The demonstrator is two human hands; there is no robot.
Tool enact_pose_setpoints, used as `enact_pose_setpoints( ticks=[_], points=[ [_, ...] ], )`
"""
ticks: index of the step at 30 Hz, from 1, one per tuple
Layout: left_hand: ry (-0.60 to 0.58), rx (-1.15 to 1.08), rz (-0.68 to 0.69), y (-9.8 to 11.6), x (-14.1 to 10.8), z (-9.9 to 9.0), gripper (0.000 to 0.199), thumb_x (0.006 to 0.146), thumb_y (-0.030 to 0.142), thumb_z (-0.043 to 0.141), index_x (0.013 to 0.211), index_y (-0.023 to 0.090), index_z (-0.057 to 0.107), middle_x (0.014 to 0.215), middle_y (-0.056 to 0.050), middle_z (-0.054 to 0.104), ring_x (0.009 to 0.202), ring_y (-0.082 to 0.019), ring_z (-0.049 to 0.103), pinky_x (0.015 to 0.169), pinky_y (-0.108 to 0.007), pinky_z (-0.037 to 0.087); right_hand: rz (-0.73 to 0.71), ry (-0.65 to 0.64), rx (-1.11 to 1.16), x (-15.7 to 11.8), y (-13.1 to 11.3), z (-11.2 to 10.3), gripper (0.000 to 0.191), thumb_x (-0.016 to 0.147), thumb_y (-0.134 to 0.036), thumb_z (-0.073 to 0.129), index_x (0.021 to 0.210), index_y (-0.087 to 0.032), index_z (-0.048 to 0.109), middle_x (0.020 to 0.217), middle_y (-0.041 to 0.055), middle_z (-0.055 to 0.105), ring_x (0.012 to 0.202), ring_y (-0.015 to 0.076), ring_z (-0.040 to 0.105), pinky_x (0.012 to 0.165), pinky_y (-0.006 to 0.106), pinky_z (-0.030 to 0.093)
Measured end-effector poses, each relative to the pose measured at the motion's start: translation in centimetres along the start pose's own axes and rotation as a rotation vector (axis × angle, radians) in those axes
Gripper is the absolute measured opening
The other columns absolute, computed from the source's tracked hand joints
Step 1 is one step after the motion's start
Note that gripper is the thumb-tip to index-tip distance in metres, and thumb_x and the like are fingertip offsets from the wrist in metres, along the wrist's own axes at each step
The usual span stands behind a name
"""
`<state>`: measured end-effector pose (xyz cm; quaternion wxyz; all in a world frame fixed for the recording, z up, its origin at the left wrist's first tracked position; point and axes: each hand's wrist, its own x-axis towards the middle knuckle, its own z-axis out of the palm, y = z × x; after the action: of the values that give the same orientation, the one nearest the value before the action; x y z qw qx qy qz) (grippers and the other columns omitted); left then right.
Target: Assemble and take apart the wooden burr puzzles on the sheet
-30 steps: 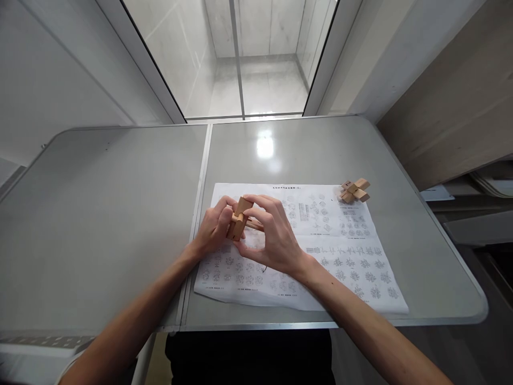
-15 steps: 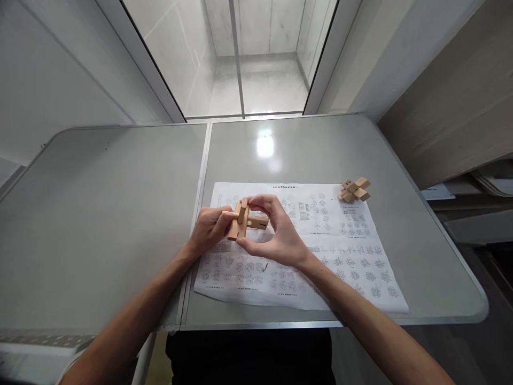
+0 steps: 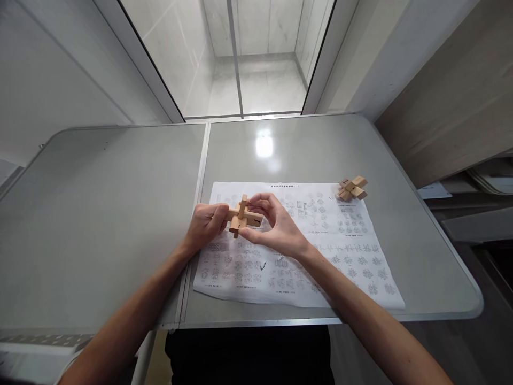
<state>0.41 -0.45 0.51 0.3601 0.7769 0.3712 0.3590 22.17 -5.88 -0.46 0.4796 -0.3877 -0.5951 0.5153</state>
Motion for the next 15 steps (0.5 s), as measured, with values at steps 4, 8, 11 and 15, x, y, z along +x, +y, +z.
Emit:
enact_pose_setpoints(
  ticks=[4, 8, 11, 15],
  points=[
    [0.011, 0.007, -0.002, -0.3, 0.1, -0.1, 0.072, 0.111, 0.058, 0.038, 0.053, 0.020, 0.057, 0.046, 0.002, 0.049, 0.045, -0.010, 0.043, 0.054, -0.025, 0.036, 0.027, 0.003, 0.034, 0.1, -0.1, -0.2, 0.057, 0.085, -0.046, 0.091, 0.125, -0.030, 0.054, 0.131, 0.0099, 0.072, 0.126, 0.0310, 0.071, 0.114, 0.063, 0.057],
    [0.025, 0.008, 0.035, -0.8, 0.1, 0.1, 0.071, 0.111, 0.058, 0.041, 0.055, 0.018, 0.059, 0.045, 0.003, 0.049, 0.044, -0.009, 0.042, 0.051, -0.024, 0.035, 0.154, -0.026, 0.101, 0.0, -0.6, -0.2, 0.058, 0.085, -0.048, 0.091, 0.127, -0.031, 0.055, 0.131, 0.0101, 0.071, 0.129, 0.0334, 0.068, 0.116, 0.066, 0.052],
    [0.036, 0.005, 0.053, -1.0, 0.1, 0.3, 0.072, 0.112, 0.056, 0.042, 0.053, 0.018, 0.055, 0.045, 0.003, 0.048, 0.043, -0.008, 0.041, 0.050, -0.023, 0.034, 0.224, -0.034, 0.135, -0.1, -1.1, -0.2, 0.063, 0.085, -0.049, 0.091, 0.133, -0.033, 0.055, 0.139, 0.0110, 0.066, 0.137, 0.0355, 0.062, 0.120, 0.066, 0.047],
    [0.012, 0.002, 0.058, -0.9, 0.0, 0.5, 0.071, 0.112, 0.054, 0.043, 0.052, 0.017, 0.051, 0.046, 0.004, 0.047, 0.044, -0.007, 0.039, 0.049, -0.023, 0.033, 0.249, -0.065, 0.171, -0.2, -1.4, -0.1, 0.071, 0.084, -0.049, 0.092, 0.139, -0.035, 0.051, 0.148, 0.0113, 0.059, 0.139, 0.0365, 0.061, 0.119, 0.066, 0.049]
  ],
)
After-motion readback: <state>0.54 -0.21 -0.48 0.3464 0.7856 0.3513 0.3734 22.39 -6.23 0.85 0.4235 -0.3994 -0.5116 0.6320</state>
